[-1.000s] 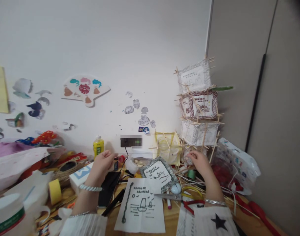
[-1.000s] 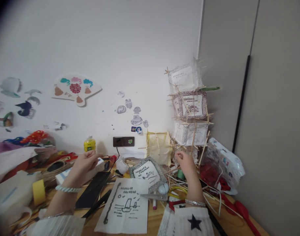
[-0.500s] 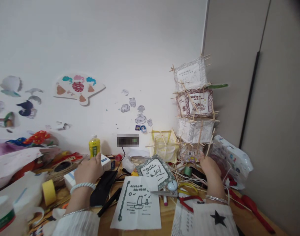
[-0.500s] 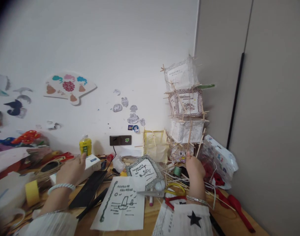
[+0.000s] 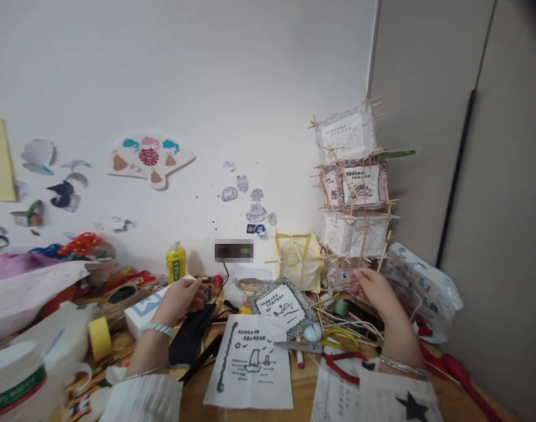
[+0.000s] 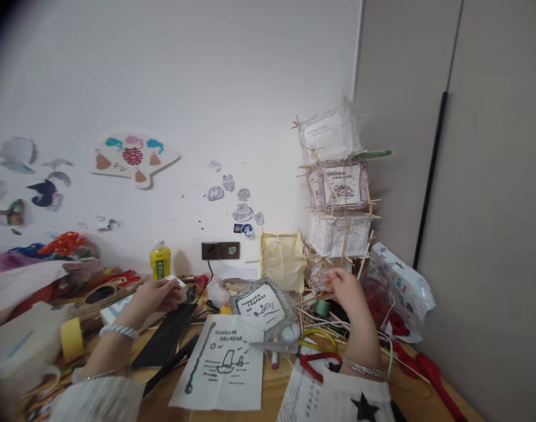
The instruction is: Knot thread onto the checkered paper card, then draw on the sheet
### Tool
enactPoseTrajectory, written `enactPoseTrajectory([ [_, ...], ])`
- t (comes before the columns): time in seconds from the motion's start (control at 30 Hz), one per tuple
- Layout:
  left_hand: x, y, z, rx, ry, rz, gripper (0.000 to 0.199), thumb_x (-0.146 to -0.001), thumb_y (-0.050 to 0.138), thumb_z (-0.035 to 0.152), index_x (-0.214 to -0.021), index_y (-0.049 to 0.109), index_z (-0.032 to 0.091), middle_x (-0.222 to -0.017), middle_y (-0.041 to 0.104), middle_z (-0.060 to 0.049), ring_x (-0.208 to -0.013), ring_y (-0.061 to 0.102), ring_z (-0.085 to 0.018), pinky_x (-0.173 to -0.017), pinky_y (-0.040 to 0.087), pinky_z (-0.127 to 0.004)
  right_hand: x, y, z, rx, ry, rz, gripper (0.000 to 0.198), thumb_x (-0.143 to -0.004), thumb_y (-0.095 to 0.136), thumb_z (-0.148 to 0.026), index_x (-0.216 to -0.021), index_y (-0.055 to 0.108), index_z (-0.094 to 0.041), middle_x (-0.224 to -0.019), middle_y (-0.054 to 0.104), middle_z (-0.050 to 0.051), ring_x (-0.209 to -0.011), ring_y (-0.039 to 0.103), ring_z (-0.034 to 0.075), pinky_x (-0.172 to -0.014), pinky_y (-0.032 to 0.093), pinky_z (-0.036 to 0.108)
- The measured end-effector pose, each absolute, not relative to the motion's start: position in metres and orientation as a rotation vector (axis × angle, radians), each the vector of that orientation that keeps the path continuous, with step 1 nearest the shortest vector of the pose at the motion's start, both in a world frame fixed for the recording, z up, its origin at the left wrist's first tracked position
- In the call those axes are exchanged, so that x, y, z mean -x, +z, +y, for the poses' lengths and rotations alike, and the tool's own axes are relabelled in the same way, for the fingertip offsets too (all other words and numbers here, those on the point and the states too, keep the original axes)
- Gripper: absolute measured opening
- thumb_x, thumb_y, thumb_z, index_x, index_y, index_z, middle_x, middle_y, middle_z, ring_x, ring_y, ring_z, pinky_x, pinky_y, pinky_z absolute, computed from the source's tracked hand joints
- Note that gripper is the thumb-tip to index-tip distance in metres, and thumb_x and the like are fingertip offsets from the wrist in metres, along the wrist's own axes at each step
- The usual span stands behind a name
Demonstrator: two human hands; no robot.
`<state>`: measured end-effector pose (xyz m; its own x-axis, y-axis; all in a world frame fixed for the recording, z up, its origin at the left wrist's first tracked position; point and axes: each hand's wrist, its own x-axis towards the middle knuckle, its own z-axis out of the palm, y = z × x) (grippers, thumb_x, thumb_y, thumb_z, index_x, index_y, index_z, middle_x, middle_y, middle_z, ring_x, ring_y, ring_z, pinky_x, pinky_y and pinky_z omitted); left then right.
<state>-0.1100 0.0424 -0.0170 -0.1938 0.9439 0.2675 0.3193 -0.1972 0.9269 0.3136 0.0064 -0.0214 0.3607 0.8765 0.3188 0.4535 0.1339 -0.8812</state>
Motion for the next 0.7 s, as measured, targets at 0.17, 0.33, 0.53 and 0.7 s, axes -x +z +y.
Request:
enactPoseTrajectory([
  [0.17,0.063,0.010,0.014,-1.360,1.347,1.130,0.030,-0.054,0.070,0.020,-0.083,0.066,0.013,-0.087,0.069,-0.011,-0.079,0.063,-0.019,-0.061,0.047,-0.021,-0.264,0.002,-0.003,1.070,0.608,-1.523,0.029,-0.075,0.045,-0.029,-0.095,0.062,-0.016,-0.102,0.063,0.009,-0.088,0.059,0.019,-0.073,0.046,0.031],
  [0.33,0.014,0.012,-0.002,-1.430,1.147,0.765,0.022,-0.067,0.064,0.024,-0.085,0.067,0.012,-0.090,0.067,-0.013,-0.064,0.062,-0.014,-0.057,0.046,-0.021,-0.202,0.018,-0.012,0.748,0.686,-1.784,0.030,-0.080,0.040,-0.023,-0.098,0.064,-0.019,-0.107,0.062,0.006,-0.103,0.052,0.019,-0.091,0.038,0.036],
  [0.53,-0.016,-0.004,-0.001,-1.676,0.878,0.741,0.026,-0.072,0.061,0.034,-0.067,0.068,0.010,-0.036,0.041,0.004,-0.032,0.031,-0.004,-0.034,0.015,-0.017,-0.165,0.004,-0.001,0.726,0.918,-1.961,0.031,-0.084,0.038,-0.026,-0.106,0.060,-0.021,-0.092,0.062,0.004,-0.060,0.053,0.010,-0.056,0.044,0.024],
  [0.7,-0.019,-0.005,0.000,-1.661,0.896,0.770,0.033,-0.076,0.055,0.039,-0.061,0.064,0.010,-0.038,0.045,0.002,-0.031,0.033,-0.004,-0.034,0.016,-0.017,-0.166,-0.007,0.008,0.723,0.983,-1.909,0.030,-0.086,0.040,-0.034,-0.107,0.056,-0.021,-0.081,0.058,0.002,-0.050,0.045,0.007,-0.053,0.040,0.022],
])
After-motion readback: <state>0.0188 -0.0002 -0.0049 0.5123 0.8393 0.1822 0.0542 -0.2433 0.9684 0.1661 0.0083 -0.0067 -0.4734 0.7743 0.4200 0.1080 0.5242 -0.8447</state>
